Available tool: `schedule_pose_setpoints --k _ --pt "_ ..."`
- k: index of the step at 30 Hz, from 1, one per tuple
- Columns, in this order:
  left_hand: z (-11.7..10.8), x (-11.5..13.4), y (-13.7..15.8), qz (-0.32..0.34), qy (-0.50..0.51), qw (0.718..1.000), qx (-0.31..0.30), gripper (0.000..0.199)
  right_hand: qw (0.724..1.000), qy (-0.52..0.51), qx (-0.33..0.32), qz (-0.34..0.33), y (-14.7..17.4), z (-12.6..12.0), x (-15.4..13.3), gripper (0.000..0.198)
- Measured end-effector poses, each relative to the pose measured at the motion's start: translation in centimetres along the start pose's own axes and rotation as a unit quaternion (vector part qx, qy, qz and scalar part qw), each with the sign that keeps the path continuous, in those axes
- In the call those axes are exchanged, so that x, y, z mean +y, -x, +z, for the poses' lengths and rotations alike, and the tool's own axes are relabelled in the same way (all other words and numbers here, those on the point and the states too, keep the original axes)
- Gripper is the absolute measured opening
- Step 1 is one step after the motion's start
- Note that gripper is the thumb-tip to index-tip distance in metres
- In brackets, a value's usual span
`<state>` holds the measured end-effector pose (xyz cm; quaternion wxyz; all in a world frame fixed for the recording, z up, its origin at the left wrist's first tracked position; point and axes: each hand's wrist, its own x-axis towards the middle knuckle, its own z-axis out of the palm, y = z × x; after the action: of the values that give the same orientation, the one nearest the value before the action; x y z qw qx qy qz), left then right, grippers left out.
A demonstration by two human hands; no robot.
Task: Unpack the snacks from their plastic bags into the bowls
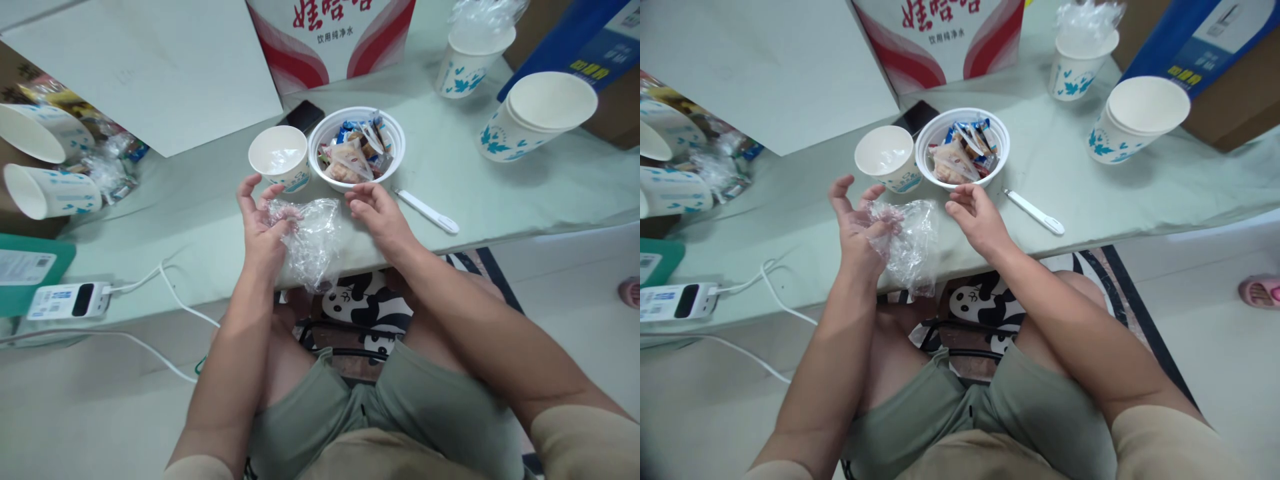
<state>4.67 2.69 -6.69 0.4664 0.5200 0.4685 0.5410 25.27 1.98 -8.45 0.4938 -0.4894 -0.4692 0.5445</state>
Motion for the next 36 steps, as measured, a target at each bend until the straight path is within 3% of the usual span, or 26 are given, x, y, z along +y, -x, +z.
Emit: schedule_pose_setpoints --k 10,12,15,18,20,21,23,25,29,32,34,36 --pt "-0.8 -3.3 -1.1 0.078 0.008 0.997 -0.024 0.079 0.998 -0.051 0.011 0.034 0.3 0.3 -0.4 0.050" --pt "-0.6 -3.0 -0.8 0.070 0.010 0.997 -0.033 0.081 0.995 -0.059 -0.038 0.076 0.7 0.4 -0.8 0.054" --pt "-0.3 -2.1 -0.3 0.043 0.017 0.998 -0.035 0.087 0.988 -0.033 -0.115 0.102 1.1 0.4 -1.3 0.036" --pt "-0.3 -1.3 -0.3 0.009 0.040 0.999 0.004 0.089 0.998 -0.018 -0.058 0.034 1.2 0.2 -1.3 0.021" --pt "-0.4 -0.8 -0.5 -0.053 0.077 0.995 0.020 0.074 1.000 -0.023 -0.018 0.006 1.1 0.0 -1.3 0.019" --pt "-0.4 -0.7 -0.5 -0.099 0.096 0.990 0.003 0.063 1.000 -0.023 -0.014 0.002 1.1 0.0 -1.3 0.020" --pt "-0.3 -0.3 -0.5 -0.194 0.102 0.971 -0.090 0.054 1.000 -0.015 -0.020 -0.006 1.1 0.0 -1.3 0.022" --pt "0.0 -0.1 -0.3 -0.232 0.051 0.956 -0.175 0.048 1.000 -0.007 -0.024 -0.008 1.3 0.1 -1.3 0.023" --pt "0.5 0.5 0.3 -0.165 -0.048 0.971 -0.164 0.025 0.996 0.014 -0.063 0.058 1.7 0.0 -1.5 0.033" --pt "0.3 0.8 0.7 -0.168 -0.033 0.964 -0.203 0.030 0.986 0.060 -0.127 0.087 1.9 -0.2 -1.7 0.033" --pt "0.0 0.9 0.9 -0.185 0.002 0.953 -0.242 0.039 0.991 0.042 -0.109 0.066 1.9 -0.3 -1.7 0.025" --pt "-0.2 1.1 1.0 -0.184 0.047 0.953 -0.235 0.040 0.996 -0.007 -0.077 0.053 1.9 -0.4 -1.6 0.021"
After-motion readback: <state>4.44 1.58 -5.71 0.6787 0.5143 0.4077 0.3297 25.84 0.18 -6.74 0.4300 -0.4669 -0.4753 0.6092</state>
